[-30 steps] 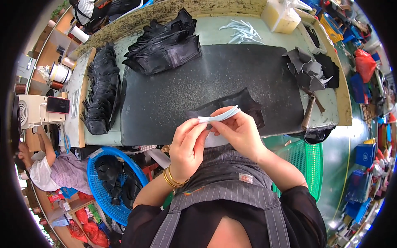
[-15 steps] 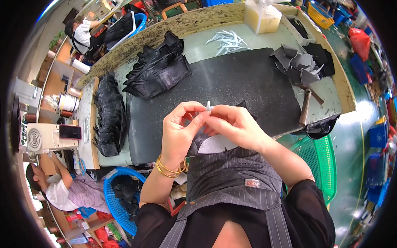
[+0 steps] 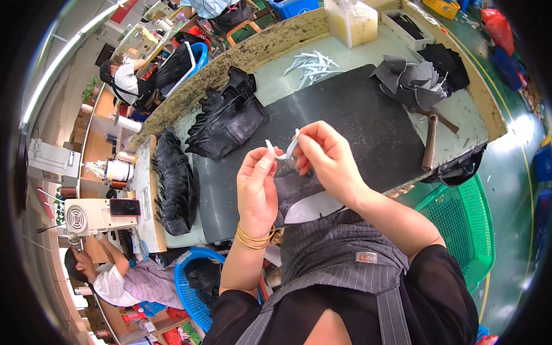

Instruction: The recorder is assembling leather shoe uppers by hammering seams and manually applying adhesive reinforcing strips at a factory workbench.

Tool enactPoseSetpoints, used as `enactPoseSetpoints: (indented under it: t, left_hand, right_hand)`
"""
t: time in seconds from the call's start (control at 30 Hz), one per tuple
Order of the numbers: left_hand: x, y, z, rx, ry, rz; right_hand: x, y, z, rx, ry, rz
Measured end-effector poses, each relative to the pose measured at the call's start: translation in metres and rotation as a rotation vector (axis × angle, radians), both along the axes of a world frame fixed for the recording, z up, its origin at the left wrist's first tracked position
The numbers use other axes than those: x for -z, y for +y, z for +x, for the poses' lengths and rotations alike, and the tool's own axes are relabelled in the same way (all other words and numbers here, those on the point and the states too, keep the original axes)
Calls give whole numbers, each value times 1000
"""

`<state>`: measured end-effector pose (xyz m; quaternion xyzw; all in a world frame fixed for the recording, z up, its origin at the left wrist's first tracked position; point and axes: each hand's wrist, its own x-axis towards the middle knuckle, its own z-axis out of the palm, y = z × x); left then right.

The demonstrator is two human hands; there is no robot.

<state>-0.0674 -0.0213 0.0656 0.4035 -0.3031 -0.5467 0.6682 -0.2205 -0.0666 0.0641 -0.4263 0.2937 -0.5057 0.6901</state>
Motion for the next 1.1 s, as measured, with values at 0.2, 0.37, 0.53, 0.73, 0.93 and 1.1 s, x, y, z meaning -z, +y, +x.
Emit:
enactPoseSetpoints:
  t: [0.2, 0.37, 0.53, 0.73, 0.93, 1.1]
  left_hand:
    - [-4, -4, 23, -222, 5, -85]
    - [0, 0, 45, -295, 86, -66]
    - [-8, 11, 43, -279, 55, -58]
    - [-34, 37, 13, -163, 104, -25]
    - [-9, 65, -24, 62, -60, -21]
    - [44, 106, 10, -13, -1738, -528]
  right_hand:
    - [5, -27, -4, 83, -181, 125]
    - [24, -100, -25, 163, 125, 78]
    - [67, -110, -56, 549, 1017, -785]
    - [-23, 8, -18, -237, 476, -522]
    - [0, 36, -13, -119, 287, -550]
    - [10, 62, -36, 40, 558, -403]
